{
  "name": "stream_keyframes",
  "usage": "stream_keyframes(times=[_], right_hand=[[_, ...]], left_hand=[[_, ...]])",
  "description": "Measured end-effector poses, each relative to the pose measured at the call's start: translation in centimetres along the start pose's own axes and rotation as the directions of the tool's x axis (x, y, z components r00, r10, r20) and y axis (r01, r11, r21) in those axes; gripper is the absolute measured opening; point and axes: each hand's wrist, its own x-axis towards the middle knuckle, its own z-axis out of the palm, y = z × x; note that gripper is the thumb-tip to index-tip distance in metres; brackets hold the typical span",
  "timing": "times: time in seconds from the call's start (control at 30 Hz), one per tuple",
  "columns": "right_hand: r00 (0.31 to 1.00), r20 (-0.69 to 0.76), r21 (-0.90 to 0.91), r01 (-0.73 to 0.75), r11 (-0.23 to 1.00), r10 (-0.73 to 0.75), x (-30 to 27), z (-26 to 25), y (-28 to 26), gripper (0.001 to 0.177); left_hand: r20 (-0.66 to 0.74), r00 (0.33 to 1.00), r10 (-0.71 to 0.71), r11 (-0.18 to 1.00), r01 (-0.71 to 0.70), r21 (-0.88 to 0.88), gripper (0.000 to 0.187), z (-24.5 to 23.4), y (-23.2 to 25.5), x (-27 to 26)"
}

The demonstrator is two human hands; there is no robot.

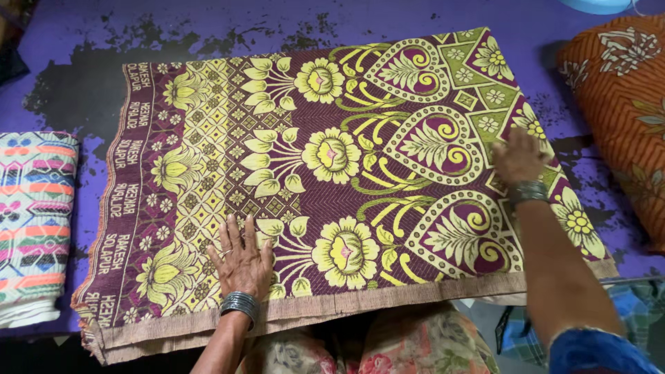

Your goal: The person unfolds and then re-folds a large patterned cloth on a table, smoothing the fabric with their hands after each fold.

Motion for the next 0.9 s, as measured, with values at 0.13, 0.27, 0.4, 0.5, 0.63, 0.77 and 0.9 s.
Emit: stream_keyframes(times=[0.13,0.27,0.4,0.5,0.63,0.77,0.9], right_hand=[[0.999,-0.021,-0.042,-0.042,0.998,0.041,-1.7,-0.5,3.2,0.061],[0.988,0.029,-0.205,0.155,0.966,-0.152,-4.9,0.0,-2.2,0.062],[0.920,0.020,0.076,0.389,0.918,-0.391,-9.5,2.0,-9.3,0.067],[0.872,-0.068,0.053,0.488,0.871,-0.484,-11.3,2.9,-11.9,0.064],[0.862,-0.109,0.125,0.506,0.853,-0.495,-11.7,2.5,-12.2,0.065],[0.882,-0.093,0.127,0.471,0.873,-0.462,-12.2,2.2,-12.3,0.064],[0.895,-0.078,0.151,0.446,0.882,-0.439,-12.4,1.9,-12.2,0.066]], left_hand=[[-0.025,0.999,0.020,0.999,-0.019,0.028,0.073,0.5,-0.1,0.1],[-0.004,1.000,-0.010,1.000,0.010,0.022,0.071,0.2,0.2,0.0],[0.015,0.999,-0.046,0.997,0.045,0.068,0.070,-0.5,0.5,0.0],[0.112,0.991,-0.074,0.995,0.067,0.069,0.071,-1.4,0.9,0.2],[0.091,0.996,-0.024,0.987,0.038,-0.157,0.076,-2.1,4.6,1.3],[0.164,0.977,0.138,0.965,-0.095,-0.245,0.080,-1.9,14.7,4.2],[0.136,0.943,0.303,0.942,-0.275,-0.193,0.074,-2.2,21.2,7.0]])
